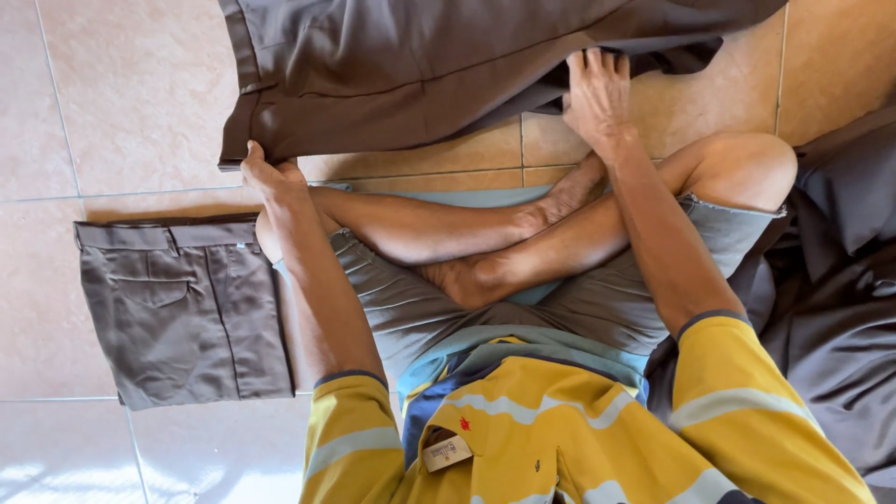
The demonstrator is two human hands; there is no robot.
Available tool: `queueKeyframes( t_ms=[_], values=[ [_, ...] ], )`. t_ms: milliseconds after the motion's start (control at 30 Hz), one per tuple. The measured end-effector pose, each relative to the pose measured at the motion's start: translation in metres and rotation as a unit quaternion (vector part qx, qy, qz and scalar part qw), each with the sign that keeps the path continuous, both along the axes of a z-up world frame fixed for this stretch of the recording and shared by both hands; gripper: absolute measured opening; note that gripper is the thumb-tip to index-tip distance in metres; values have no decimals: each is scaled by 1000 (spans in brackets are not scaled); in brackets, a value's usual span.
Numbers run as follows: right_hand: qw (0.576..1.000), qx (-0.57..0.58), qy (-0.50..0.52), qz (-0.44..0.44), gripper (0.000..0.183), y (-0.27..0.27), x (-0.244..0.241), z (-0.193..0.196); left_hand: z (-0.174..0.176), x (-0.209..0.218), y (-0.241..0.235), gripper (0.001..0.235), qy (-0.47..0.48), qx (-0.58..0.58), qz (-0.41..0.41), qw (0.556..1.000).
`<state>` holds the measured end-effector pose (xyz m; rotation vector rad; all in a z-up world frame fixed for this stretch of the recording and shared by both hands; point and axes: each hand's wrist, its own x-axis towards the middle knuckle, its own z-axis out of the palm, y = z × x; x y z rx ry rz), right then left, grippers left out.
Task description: The person sits on a tiled floor and folds several pairs of brown trousers by hand. They unfold each pair, align the legs, fold the garment in half, then fold it into a compact rectangle and place it on a growing stack to the left.
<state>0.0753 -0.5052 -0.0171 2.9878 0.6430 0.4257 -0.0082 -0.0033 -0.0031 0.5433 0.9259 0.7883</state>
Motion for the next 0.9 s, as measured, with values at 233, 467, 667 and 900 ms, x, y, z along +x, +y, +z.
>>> queueKeyframes(
  t_ms=[233,467,667,900],
  values=[
    [993,16,-85,74,43,10,-2,15,-22,3,23,47,17,-54,-1,998],
    [974,90,-164,124,29,27,-9,64,-46,17,39,41,0,-85,30,996],
    [971,57,-166,160,22,37,-5,67,-40,18,31,47,3,-71,43,997],
    [938,-135,-208,243,13,61,-16,54,-72,21,46,47,-25,-58,43,997]
  ],
)
